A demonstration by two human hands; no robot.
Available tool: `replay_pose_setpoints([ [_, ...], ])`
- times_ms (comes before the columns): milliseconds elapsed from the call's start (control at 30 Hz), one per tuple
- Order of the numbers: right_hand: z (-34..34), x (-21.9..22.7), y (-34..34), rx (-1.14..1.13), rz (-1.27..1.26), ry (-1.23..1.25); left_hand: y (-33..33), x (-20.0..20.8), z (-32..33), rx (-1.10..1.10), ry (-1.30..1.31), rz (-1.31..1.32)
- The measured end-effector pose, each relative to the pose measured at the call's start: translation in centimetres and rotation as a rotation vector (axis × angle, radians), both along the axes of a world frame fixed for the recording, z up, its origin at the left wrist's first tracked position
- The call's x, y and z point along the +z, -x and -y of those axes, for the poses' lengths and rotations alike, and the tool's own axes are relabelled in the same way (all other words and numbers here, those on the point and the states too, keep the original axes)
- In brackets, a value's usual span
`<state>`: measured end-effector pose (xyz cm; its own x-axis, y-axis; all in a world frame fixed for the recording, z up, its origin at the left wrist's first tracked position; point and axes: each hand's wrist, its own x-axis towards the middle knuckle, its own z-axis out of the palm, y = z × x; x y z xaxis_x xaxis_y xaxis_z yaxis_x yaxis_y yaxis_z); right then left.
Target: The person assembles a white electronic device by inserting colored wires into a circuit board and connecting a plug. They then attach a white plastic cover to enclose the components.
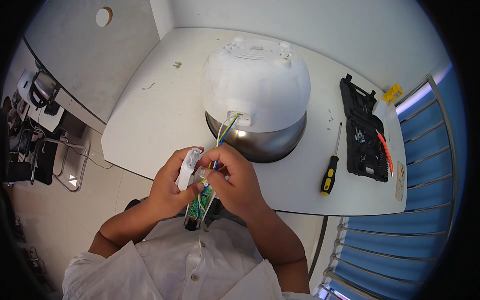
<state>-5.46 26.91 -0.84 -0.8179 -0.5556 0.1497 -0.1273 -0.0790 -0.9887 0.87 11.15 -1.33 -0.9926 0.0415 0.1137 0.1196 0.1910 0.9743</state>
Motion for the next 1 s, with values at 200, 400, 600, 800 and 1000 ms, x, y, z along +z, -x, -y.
replay_pose_setpoints([
  [200,0.1,0.1,-0.1,0.019,0.022,0.023,0.1,-0.7,0.1,-0.028,-0.07,-0.002],
  [400,-0.1,-0.4,0.0,0.026,0.043,0.059,0.6,0.0,0.6,-0.103,-0.062,-0.046],
  [600,0.1,-0.1,-0.4,0.009,0.088,0.108,0.8,0.9,1.0,-0.146,-0.048,-0.016],
  [800,0.1,-1.2,-0.6,-0.013,-0.121,0.13,0.8,-0.2,1.0,-0.097,-0.184,0.059],
  [1000,0.8,-4.1,-2.7,-0.231,0.018,0.511,0.8,0.0,1.3,-0.126,-0.275,0.14],
])
